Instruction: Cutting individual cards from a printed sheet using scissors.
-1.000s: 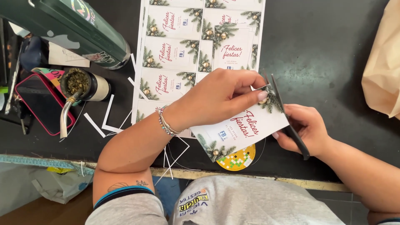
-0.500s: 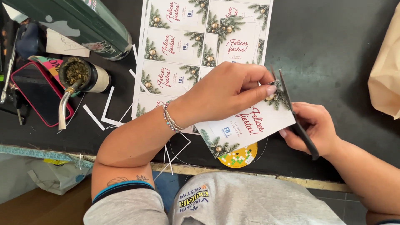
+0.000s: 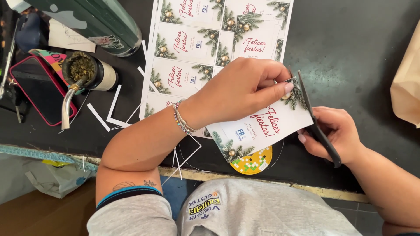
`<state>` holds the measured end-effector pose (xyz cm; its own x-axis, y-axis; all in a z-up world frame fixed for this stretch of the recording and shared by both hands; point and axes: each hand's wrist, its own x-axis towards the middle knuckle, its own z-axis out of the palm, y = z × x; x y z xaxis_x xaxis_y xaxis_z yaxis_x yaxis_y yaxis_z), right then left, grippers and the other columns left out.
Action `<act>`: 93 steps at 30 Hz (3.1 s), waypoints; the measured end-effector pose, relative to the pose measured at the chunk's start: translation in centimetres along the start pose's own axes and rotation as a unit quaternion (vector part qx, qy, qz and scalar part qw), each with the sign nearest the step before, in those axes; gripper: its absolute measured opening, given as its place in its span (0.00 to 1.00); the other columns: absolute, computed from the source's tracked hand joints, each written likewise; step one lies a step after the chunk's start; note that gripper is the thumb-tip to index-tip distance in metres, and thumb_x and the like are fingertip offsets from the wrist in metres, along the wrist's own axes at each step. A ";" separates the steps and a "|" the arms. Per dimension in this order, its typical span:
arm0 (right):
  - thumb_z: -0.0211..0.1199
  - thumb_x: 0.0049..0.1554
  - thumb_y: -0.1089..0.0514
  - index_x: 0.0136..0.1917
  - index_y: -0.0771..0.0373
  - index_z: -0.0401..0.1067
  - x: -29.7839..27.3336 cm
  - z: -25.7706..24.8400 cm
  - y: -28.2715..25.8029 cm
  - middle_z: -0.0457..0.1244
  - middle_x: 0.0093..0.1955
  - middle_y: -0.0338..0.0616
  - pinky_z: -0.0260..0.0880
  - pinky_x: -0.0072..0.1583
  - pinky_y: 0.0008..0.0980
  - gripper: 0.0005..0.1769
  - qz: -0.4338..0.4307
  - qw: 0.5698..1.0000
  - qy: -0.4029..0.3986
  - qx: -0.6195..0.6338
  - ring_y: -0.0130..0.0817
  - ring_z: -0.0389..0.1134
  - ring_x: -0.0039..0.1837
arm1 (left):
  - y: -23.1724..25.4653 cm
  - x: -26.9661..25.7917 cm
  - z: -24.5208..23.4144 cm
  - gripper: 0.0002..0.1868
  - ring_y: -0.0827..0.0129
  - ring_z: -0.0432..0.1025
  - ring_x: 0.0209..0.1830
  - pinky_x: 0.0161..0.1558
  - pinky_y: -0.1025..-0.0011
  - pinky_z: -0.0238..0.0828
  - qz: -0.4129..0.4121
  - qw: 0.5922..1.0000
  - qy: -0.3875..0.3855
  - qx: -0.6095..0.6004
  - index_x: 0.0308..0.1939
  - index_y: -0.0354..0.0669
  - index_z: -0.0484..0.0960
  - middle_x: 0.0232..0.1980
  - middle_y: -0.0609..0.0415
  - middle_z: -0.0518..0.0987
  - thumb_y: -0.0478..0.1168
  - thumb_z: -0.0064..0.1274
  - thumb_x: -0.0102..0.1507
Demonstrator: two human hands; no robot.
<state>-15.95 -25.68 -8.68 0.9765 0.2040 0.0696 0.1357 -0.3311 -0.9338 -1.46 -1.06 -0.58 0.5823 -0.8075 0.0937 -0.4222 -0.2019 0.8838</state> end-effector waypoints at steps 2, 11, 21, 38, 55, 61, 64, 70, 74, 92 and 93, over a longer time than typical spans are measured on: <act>0.66 0.49 0.64 0.37 0.62 0.70 0.1 0.0 0.0 0.59 0.32 0.34 0.52 0.34 0.22 0.05 -0.004 1.000 0.000 -0.010 0.23 0.52 0.32 | -0.1 0.0 0.1 0.11 0.78 0.52 0.18 0.27 0.74 0.53 0.001 1.000 0.003 -0.001 0.35 0.49 0.79 0.16 0.70 0.61 0.47 0.46 0.68; 0.65 0.48 0.66 0.33 0.62 0.68 0.3 0.4 -0.6 0.55 0.29 0.33 0.48 0.33 0.23 0.07 0.005 0.999 0.009 -0.037 0.23 0.47 0.30 | -0.2 0.0 0.1 0.11 0.77 0.53 0.18 0.27 0.73 0.53 -0.002 1.000 0.002 0.000 0.36 0.48 0.80 0.17 0.69 0.62 0.47 0.46 0.67; 0.65 0.48 0.65 0.34 0.61 0.68 0.0 0.4 -0.2 0.55 0.29 0.33 0.48 0.34 0.24 0.06 0.007 0.998 0.021 -0.066 0.24 0.47 0.31 | -0.4 0.1 0.2 0.11 0.77 0.53 0.19 0.28 0.73 0.52 0.003 1.000 0.001 -0.003 0.36 0.49 0.78 0.18 0.69 0.61 0.48 0.46 0.68; 0.65 0.48 0.67 0.35 0.62 0.68 -0.2 0.6 0.0 0.53 0.29 0.33 0.47 0.33 0.23 0.06 0.013 0.997 0.031 -0.070 0.24 0.45 0.31 | -0.3 0.0 0.0 0.10 0.77 0.52 0.19 0.28 0.74 0.52 0.010 1.000 -0.004 -0.008 0.38 0.48 0.79 0.18 0.69 0.60 0.47 0.46 0.68; 0.57 0.59 0.61 0.50 0.69 0.59 -0.2 0.1 1.2 0.60 0.40 0.52 0.59 0.27 0.22 0.11 -0.011 0.979 0.133 0.153 0.28 0.61 0.21 | 0.3 0.0 -0.1 0.10 0.78 0.59 0.18 0.29 0.73 0.58 0.019 1.000 -0.012 0.018 0.38 0.48 0.77 0.18 0.68 0.68 0.46 0.45 0.69; 0.66 0.54 0.64 0.50 0.67 0.64 0.1 0.0 1.5 0.64 0.42 0.54 0.66 0.26 0.21 0.15 0.009 0.965 0.063 0.254 0.27 0.64 0.22 | 1.6 -0.2 -0.3 0.11 0.78 0.52 0.17 0.27 0.78 0.52 -0.016 0.998 -0.059 -0.007 0.56 0.55 0.76 0.16 0.67 0.59 0.46 0.43 0.72; 0.66 0.53 0.67 0.48 0.64 0.65 0.2 0.1 1.0 0.66 0.42 0.48 0.66 0.26 0.22 0.12 0.040 0.970 0.084 0.225 0.27 0.64 0.21 | 1.5 -0.2 -0.1 0.15 0.78 0.52 0.17 0.27 0.77 0.51 -0.028 0.998 -0.057 0.016 0.61 0.58 0.76 0.17 0.68 0.60 0.47 0.42 0.72; 0.70 0.51 0.64 0.47 0.61 0.67 0.5 0.4 0.3 0.60 0.25 0.40 0.63 0.27 0.20 0.14 0.067 0.978 0.109 0.165 0.25 0.62 0.21 | -0.1 -0.2 1.4 0.16 0.77 0.61 0.18 0.28 0.76 0.58 0.013 0.994 -0.068 0.085 0.66 0.63 0.73 0.20 0.65 0.64 0.49 0.43 0.74; 0.69 0.54 0.64 0.48 0.61 0.66 0.8 0.6 0.2 0.63 0.32 0.41 0.63 0.29 0.19 0.13 0.044 0.975 0.167 0.137 0.24 0.63 0.24 | -0.8 0.0 1.2 0.31 0.73 0.71 0.32 0.40 0.73 0.71 -0.014 0.991 -0.077 0.111 0.76 0.68 0.60 0.34 0.64 0.71 0.49 0.54 0.71; 0.70 0.47 0.74 0.48 0.72 0.69 2.6 0.3 3.2 0.59 0.22 0.51 0.61 0.26 0.27 0.16 0.061 0.958 0.201 0.195 0.31 0.60 0.19 | -1.0 0.3 -0.7 0.26 0.56 0.83 0.41 0.48 0.60 0.78 -0.023 0.997 -0.020 0.068 0.64 0.55 0.73 0.37 0.53 0.87 0.41 0.61 0.63; 0.69 0.48 0.74 0.47 0.72 0.69 2.5 0.2 2.9 0.59 0.22 0.51 0.61 0.26 0.27 0.15 0.062 0.957 0.201 0.198 0.30 0.59 0.19 | -1.2 0.4 -0.5 0.26 0.53 0.83 0.42 0.49 0.58 0.78 -0.009 0.997 -0.028 0.065 0.64 0.55 0.73 0.37 0.52 0.87 0.40 0.61 0.62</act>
<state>-13.19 -25.94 -11.29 0.9775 -0.2109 0.0046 0.0181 0.0618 -0.9979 -0.37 -0.81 -1.33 0.5528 -0.8318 0.0504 -0.5010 -0.2834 0.8177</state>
